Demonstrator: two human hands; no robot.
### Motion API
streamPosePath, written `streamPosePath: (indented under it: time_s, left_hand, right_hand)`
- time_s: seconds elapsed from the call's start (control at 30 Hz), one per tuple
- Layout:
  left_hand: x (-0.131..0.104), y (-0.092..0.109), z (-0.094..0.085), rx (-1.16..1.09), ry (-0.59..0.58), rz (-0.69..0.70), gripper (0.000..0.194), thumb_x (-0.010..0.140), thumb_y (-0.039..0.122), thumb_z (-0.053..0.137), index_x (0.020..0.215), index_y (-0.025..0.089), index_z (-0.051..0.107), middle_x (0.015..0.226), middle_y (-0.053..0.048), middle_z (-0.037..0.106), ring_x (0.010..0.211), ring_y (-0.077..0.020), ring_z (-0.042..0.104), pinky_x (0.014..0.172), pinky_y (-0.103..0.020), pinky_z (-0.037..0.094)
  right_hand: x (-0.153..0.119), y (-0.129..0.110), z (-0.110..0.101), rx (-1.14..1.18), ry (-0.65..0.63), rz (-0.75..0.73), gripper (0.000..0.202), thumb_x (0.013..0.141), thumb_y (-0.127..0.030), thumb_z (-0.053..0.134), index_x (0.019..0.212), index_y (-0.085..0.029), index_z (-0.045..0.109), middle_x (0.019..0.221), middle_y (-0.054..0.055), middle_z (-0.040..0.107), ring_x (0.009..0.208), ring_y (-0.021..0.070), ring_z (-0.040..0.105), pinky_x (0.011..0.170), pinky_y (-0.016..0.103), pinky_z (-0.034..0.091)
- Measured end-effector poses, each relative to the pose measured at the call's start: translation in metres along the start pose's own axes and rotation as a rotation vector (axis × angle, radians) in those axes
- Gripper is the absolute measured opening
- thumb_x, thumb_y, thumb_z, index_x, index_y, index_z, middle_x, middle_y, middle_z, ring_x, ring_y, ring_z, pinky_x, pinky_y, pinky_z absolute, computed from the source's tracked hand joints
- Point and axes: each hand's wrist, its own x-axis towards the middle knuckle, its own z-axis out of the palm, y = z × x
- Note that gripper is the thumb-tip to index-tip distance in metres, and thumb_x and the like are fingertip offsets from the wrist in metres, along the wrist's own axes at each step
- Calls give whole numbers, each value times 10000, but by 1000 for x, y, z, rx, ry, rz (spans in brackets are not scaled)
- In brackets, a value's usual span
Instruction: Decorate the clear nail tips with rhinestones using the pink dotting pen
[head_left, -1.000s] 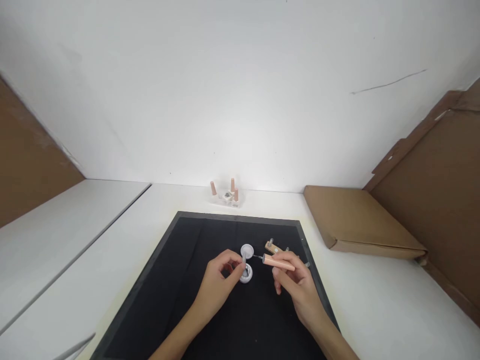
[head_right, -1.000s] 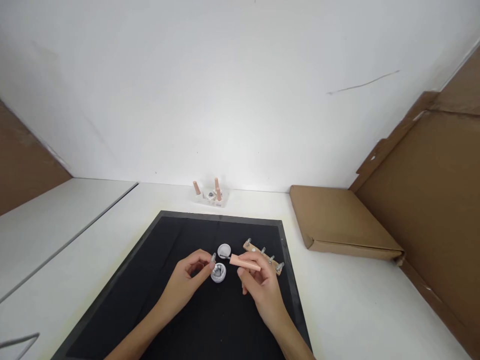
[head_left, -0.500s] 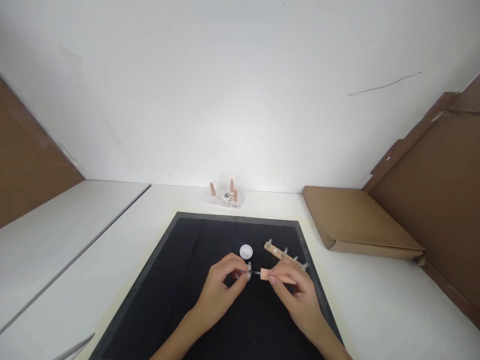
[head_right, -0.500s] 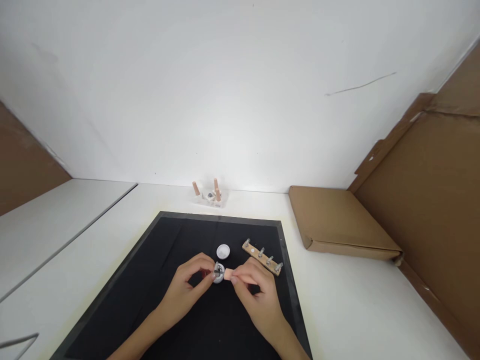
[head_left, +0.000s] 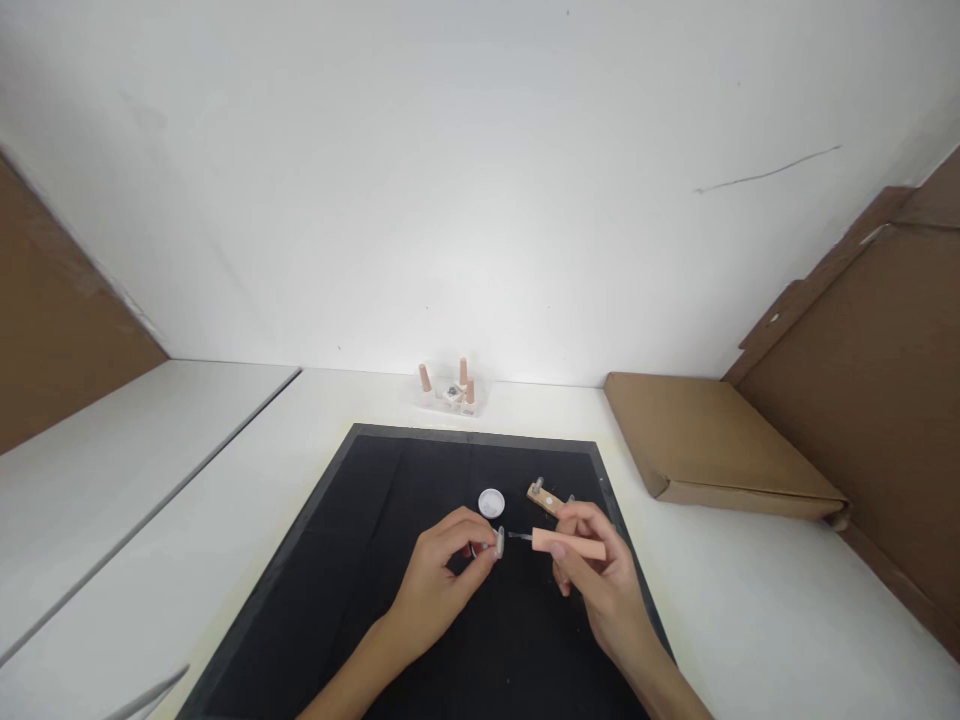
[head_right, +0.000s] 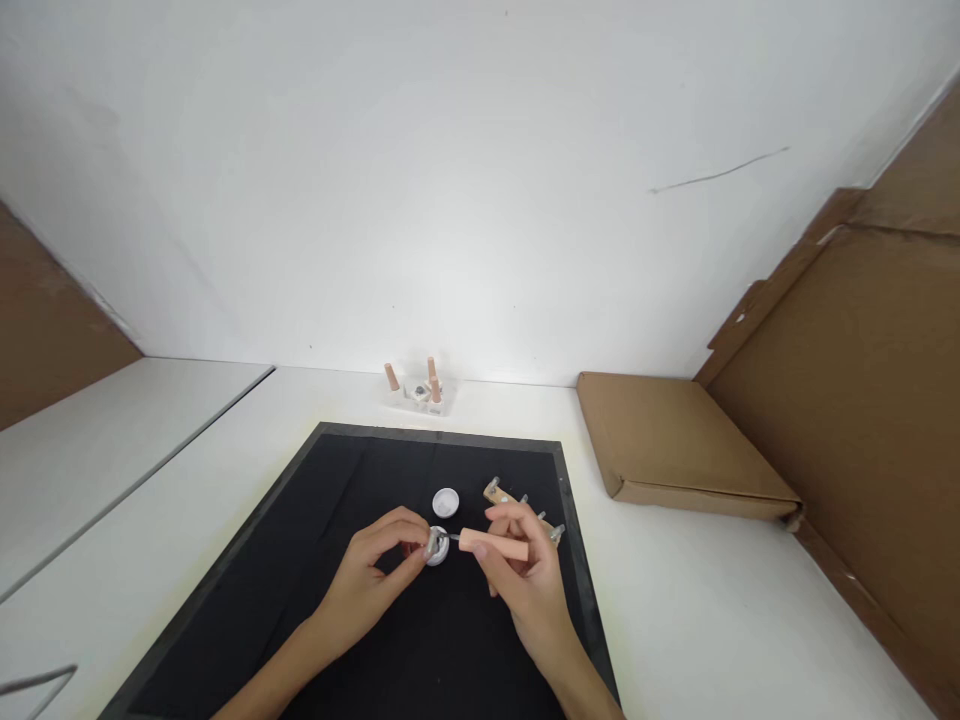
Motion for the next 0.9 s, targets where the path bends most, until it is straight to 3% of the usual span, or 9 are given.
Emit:
streamPosePath:
  time_s: [0.1,0.5,0.7,0.9]
  left_hand:
    - [0,-1,0,23,-12,51,134,826,143,541,751,165,650,748,-59,638,674,-142,592,619,-234,470]
    - [-6,-9,4,360,-34,356,160,844,101,527,854,179,666,813,-80,704,707,-160,629,658,-273,494]
    - [-9,-10,6,498,-91,495,150,841,75,537,909,157,644,846,-70,718,715,-159,620,650,-285,493]
    - [-9,-10,8,515,-52,605,121,830,75,559,897,144,633,822,-56,713,669,-148,605,598,-271,490]
  right_hand:
    - [1,4,0,85,-35,80,225,775,-412,646,778,-199,577,511,-72,418,385,68,387,374,190,328]
    - [3,-3,1,-280,16,-28,234,802,-372,593,653,-192,575,501,-35,514,419,98,413,416,220,327]
    - [2,-6,1,-363,35,-86,303,808,-315,577,534,-195,526,503,-20,570,462,120,491,483,237,386]
    - [1,-6,3,-380,62,-112,358,821,-320,583,487,-196,545,517,-7,621,516,139,551,592,257,440]
